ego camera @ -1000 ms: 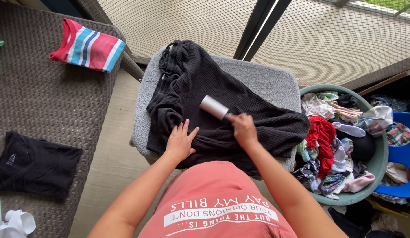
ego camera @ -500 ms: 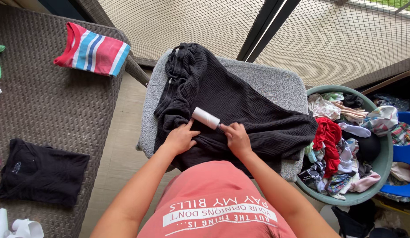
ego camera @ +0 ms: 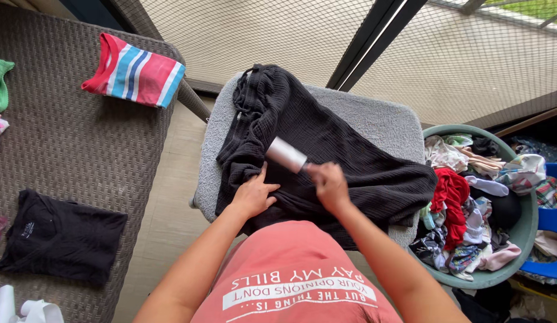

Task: The person uses a lint roller to clean a black garment laid on a chair. They roll the sticky surface over the fabric, peel off the used sheet, and continue rolling until the garment is clean. Finally, they fold the garment and place it on a nearby table.

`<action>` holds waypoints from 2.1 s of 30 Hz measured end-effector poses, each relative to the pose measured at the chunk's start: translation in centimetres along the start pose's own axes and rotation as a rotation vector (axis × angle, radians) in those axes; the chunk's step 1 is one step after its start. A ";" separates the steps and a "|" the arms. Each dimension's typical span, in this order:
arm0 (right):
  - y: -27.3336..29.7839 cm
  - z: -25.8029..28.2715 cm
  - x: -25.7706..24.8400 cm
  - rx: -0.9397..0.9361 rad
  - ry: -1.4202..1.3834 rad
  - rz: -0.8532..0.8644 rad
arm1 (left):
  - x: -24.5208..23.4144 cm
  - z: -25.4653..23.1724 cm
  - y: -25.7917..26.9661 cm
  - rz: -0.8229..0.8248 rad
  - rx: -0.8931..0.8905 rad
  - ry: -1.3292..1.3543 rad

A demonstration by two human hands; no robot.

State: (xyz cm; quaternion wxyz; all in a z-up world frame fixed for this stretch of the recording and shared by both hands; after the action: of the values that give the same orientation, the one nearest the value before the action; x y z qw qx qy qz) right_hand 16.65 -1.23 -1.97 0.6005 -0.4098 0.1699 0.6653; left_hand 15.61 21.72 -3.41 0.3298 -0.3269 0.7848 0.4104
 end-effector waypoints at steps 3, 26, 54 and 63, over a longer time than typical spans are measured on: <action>1.4 0.9 2.7 0.160 0.012 0.057 | -0.3 -0.2 -0.1 0.004 -0.056 0.002; -13.8 -7.0 1.1 0.232 0.249 -0.093 | -2.0 1.4 -2.0 -0.107 -0.285 0.246; 16.1 -22.9 -16.1 0.920 0.139 -0.593 | 3.2 -11.5 -4.6 -0.290 0.434 -0.173; 25.1 -25.9 -12.2 1.145 -0.006 -0.504 | -2.3 -7.0 -6.6 -0.242 0.065 -0.136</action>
State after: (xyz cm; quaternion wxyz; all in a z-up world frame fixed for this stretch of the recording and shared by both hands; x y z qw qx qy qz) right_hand 1.24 -33.38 -15.23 0.8638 -0.0486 0.3961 0.3077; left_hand 20.31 13.32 -1.34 0.4396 -0.3800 0.7284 0.3631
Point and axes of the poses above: each hand's wrist, its own y-axis away from the middle knuckle, its own x-axis out of the palm, z = x × y, the point moved 6 cm from there along -y, towards the middle knuckle, and after that the axes turned 2 degrees about z, right-handed, at the moved point
